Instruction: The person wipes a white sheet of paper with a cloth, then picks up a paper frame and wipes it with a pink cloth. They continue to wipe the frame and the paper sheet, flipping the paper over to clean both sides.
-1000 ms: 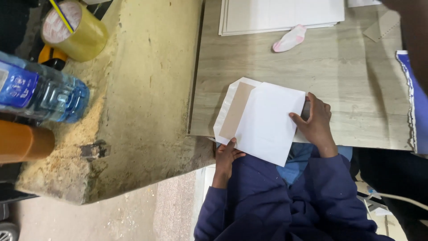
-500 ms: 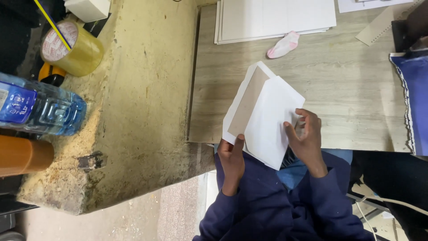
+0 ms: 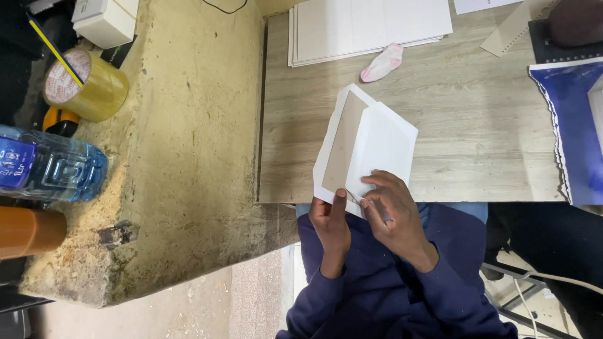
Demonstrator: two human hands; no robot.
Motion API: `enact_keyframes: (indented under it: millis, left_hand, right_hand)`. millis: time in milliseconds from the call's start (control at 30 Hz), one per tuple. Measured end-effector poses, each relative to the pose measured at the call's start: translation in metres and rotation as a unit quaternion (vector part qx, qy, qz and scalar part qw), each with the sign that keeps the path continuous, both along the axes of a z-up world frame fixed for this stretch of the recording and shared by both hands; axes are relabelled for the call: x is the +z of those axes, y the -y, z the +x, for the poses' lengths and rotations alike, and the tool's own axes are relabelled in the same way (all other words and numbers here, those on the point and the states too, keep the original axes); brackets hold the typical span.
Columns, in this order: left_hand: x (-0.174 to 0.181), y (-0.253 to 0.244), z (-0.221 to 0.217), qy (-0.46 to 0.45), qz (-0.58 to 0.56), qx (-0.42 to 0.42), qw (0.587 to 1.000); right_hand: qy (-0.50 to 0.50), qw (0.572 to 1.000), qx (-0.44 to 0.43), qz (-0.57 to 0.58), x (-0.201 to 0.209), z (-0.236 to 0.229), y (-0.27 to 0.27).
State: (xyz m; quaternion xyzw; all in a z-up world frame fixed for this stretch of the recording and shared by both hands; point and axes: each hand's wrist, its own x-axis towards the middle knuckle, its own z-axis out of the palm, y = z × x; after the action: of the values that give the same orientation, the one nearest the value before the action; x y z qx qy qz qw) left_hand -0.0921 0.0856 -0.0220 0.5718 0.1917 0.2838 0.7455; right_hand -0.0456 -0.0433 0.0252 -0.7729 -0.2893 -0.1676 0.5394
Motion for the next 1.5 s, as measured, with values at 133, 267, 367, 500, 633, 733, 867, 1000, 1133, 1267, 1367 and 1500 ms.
enact_keyframes:
  millis: [133, 267, 367, 500, 633, 733, 867, 1000, 1133, 1267, 1367, 1500]
  left_hand:
    - [0.047, 0.007, 0.002, 0.003, -0.016, 0.023, 1.0]
    - [0.061, 0.01, 0.004, 0.014, -0.019, 0.037, 0.999]
    - [0.068, 0.01, 0.003, 0.011, -0.013, 0.041, 0.999]
    - [0.084, 0.008, 0.003, 0.004, -0.006, 0.047, 0.999]
    - [0.071, 0.004, 0.004, 0.0, -0.009, 0.049, 0.999]
    - [0.07, 0.002, 0.006, -0.001, -0.002, 0.051, 0.999]
    - [0.048, -0.002, 0.005, -0.021, -0.028, 0.069, 0.997]
    - [0.029, -0.007, 0.004, -0.047, -0.066, 0.081, 0.993]
    - [0.047, -0.011, 0.0, -0.083, -0.059, 0.097, 0.99]
    - [0.003, -0.028, 0.0, -0.095, -0.118, 0.116, 0.982]
    - [0.039, -0.032, 0.004, -0.09, -0.165, 0.14, 0.972]
    - [0.046, -0.047, 0.003, -0.068, -0.204, 0.161, 0.963]
  right_hand:
    - [-0.014, 1.0, -0.005, 0.024, 0.0, -0.004, -0.002]
    - [-0.03, 0.999, -0.005, 0.043, 0.0, -0.005, -0.003]
    - [-0.05, 0.997, 0.0, 0.057, -0.002, -0.006, -0.004]
    - [-0.088, 0.992, 0.001, 0.086, 0.004, -0.007, -0.004]
    - [-0.11, 0.988, 0.007, 0.11, -0.003, -0.008, -0.002]
    - [-0.137, 0.982, -0.001, 0.129, -0.007, -0.009, 0.0]
    - [-0.159, 0.975, -0.011, 0.155, -0.015, -0.007, 0.001]
    - [-0.188, 0.965, -0.015, 0.18, -0.027, -0.008, 0.004]
    - [-0.213, 0.952, -0.036, 0.218, -0.07, -0.006, 0.018]
    - [-0.254, 0.895, -0.005, 0.368, -0.114, 0.007, 0.034]
    - [-0.281, 0.836, 0.02, 0.47, -0.088, 0.013, 0.051]
    - [-0.287, 0.786, 0.015, 0.548, -0.077, 0.022, 0.085]
